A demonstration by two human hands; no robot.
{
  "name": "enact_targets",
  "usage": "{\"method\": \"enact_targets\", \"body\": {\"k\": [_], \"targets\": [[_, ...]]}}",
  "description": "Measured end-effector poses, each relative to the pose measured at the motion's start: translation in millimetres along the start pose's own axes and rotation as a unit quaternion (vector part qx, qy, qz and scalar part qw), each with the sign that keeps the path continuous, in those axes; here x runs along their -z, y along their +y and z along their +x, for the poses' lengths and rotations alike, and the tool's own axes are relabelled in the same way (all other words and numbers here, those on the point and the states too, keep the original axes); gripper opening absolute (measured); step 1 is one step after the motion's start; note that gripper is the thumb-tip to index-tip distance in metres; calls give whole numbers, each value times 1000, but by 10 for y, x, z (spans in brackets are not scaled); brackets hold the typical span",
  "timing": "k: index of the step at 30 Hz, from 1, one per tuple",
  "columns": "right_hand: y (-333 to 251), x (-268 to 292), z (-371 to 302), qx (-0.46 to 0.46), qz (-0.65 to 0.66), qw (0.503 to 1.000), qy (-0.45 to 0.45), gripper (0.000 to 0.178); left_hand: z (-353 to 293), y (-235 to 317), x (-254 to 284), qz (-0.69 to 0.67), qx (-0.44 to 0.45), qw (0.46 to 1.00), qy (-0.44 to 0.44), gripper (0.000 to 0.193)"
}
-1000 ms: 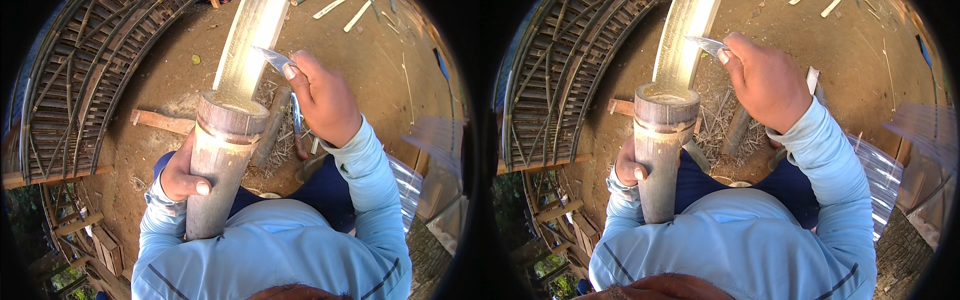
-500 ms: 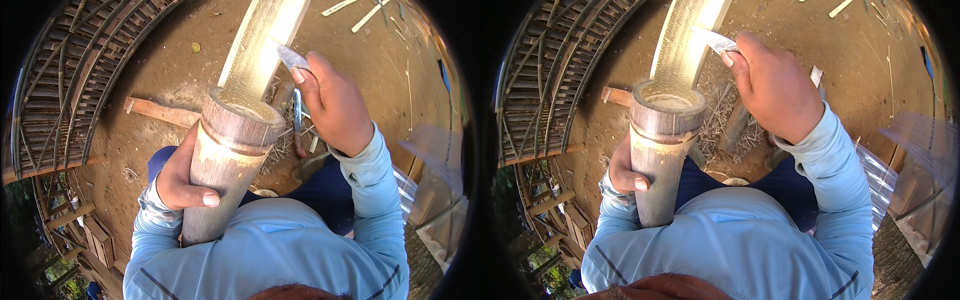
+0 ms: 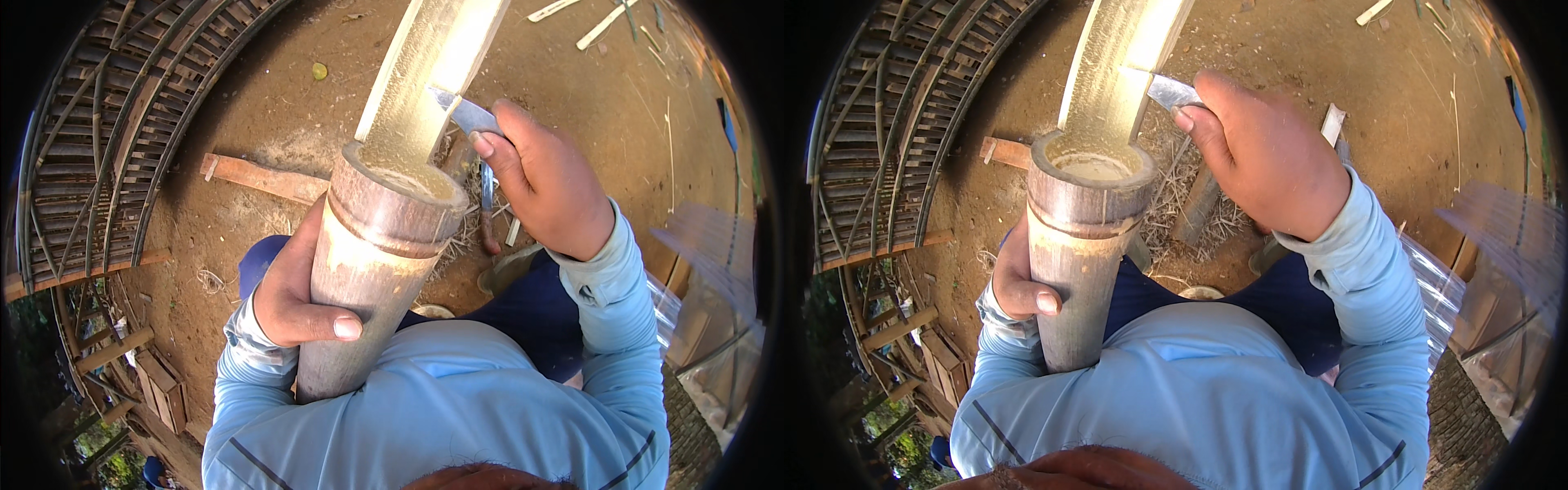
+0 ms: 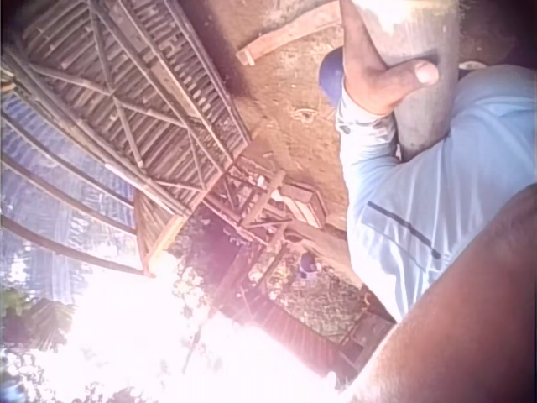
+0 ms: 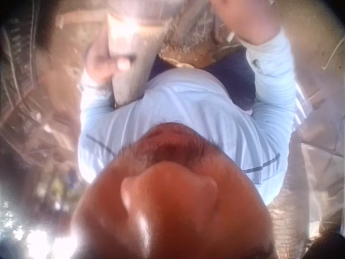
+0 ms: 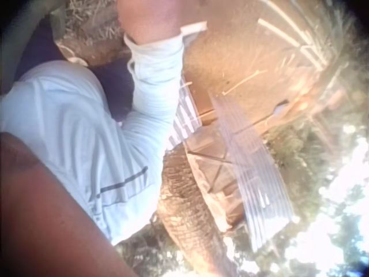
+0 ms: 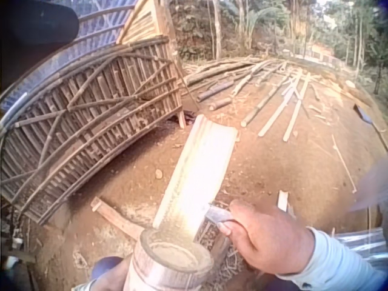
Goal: The person holds a bamboo segment and uses a small knife to shave and smooth its surface. They repeatedly rotate the bamboo and scrape thin shavings from the exterior, occasionally pausing to inspect the work. The task continues with consistent hand-tool coordination throughout the clip.
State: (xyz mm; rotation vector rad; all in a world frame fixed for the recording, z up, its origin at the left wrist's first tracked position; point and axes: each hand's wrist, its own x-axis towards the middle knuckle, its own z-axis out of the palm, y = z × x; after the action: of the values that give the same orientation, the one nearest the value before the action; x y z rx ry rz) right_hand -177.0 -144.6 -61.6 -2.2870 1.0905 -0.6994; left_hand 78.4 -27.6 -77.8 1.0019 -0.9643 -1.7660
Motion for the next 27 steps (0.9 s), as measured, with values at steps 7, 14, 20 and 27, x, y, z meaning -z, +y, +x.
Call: {"method": "enact_targets", "body": {"k": [7,14,20,27], "targets": [[-24,30,-89,-8,23,998,-49,19,-29,-26,8,10,6,1000,-11,126],[-53,-13,-170,-15,47,991,-127,20,-121,-79,2,3,-1,1000,-10,127],[-71,-46,-229,10,44,993,-113,22,-183,-66,43,2,17,1000,-15,127],[-109,76,-143,5,-56,997,61,19,-196,-63,54,-7,24,1000,-17,127]]}}
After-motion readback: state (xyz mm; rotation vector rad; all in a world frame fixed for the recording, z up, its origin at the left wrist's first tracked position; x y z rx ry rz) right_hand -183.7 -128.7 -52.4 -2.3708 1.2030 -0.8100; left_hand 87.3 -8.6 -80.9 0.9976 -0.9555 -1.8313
